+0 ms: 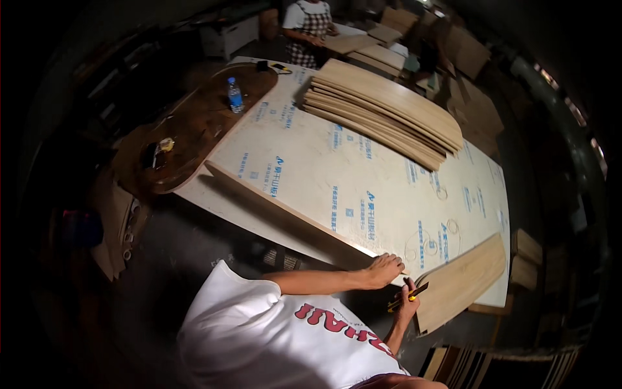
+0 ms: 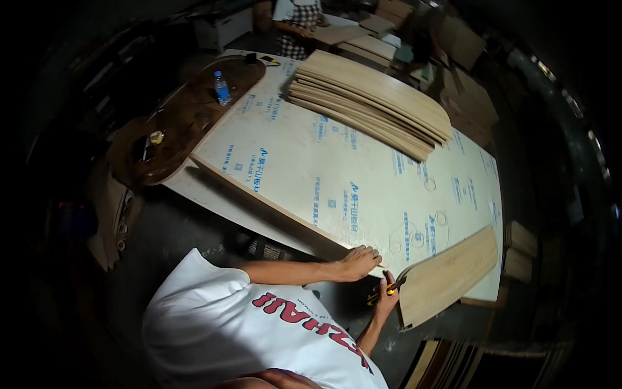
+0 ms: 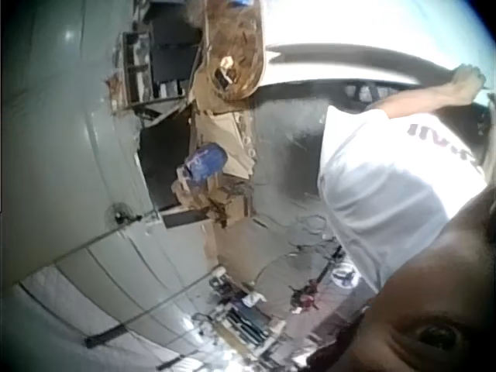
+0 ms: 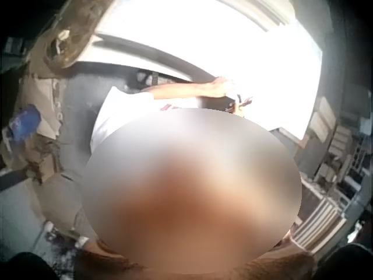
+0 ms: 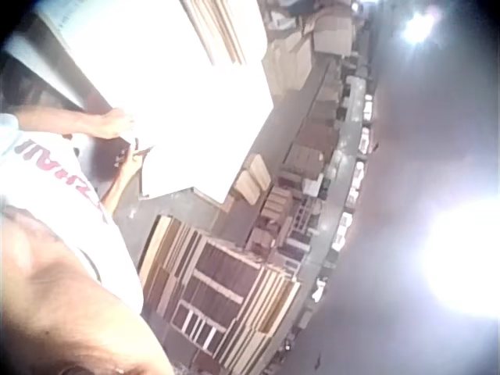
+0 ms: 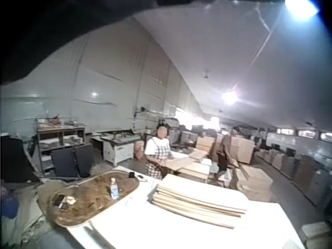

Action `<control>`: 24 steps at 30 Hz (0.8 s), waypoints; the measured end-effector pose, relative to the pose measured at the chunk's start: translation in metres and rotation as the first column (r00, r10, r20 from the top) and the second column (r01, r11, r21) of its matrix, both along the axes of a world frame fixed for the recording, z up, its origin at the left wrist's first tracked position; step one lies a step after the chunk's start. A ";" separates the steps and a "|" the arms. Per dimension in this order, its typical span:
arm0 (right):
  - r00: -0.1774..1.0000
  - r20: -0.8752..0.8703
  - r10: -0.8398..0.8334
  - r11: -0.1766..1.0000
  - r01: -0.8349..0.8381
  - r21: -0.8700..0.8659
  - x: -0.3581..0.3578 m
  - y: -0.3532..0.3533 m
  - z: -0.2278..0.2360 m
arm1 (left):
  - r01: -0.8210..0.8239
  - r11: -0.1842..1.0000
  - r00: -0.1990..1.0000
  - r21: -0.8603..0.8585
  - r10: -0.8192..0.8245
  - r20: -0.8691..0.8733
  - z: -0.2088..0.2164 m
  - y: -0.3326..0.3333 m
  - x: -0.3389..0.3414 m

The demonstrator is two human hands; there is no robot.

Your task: The person processes curved wooden panels by trimming the edges with a utility knife, peeling off excess material, and smoothing the surface with a small block.

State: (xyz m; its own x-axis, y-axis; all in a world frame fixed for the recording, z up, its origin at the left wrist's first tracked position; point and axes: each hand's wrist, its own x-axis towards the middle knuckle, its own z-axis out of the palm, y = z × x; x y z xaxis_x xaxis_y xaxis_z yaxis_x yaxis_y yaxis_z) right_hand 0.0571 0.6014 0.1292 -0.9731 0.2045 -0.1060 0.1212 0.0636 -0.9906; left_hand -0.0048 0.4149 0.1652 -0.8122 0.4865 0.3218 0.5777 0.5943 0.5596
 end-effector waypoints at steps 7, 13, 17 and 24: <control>0.951 -0.295 -0.089 0.992 0.112 0.063 -0.039 0.007 -0.023 | -0.135 0.990 0.967 -0.029 0.125 -0.221 0.000 0.021 -0.004; 0.996 -0.083 0.025 0.999 -0.028 -0.046 -0.051 0.002 -0.025 | -0.227 0.973 0.955 -0.043 0.214 -0.206 0.003 0.001 0.003; 0.986 -0.142 0.088 0.995 -0.094 -0.039 -0.074 0.003 -0.026 | -0.413 0.910 0.845 0.034 0.396 -0.360 -0.015 -0.058 0.006; 0.993 -0.104 0.064 0.994 -0.072 -0.079 -0.084 -0.046 -0.001 | -0.976 -0.059 0.158 0.211 0.480 0.863 -0.184 -0.275 0.057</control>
State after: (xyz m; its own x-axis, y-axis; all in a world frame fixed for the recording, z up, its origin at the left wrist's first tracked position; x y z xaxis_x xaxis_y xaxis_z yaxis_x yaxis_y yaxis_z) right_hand -0.0266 0.5550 0.1279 -0.9911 0.1319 -0.0200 0.0184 -0.0138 -0.9997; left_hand 0.0521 0.1398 -0.0190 -0.5539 -0.7002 -0.4504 -0.4031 -0.2478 0.8810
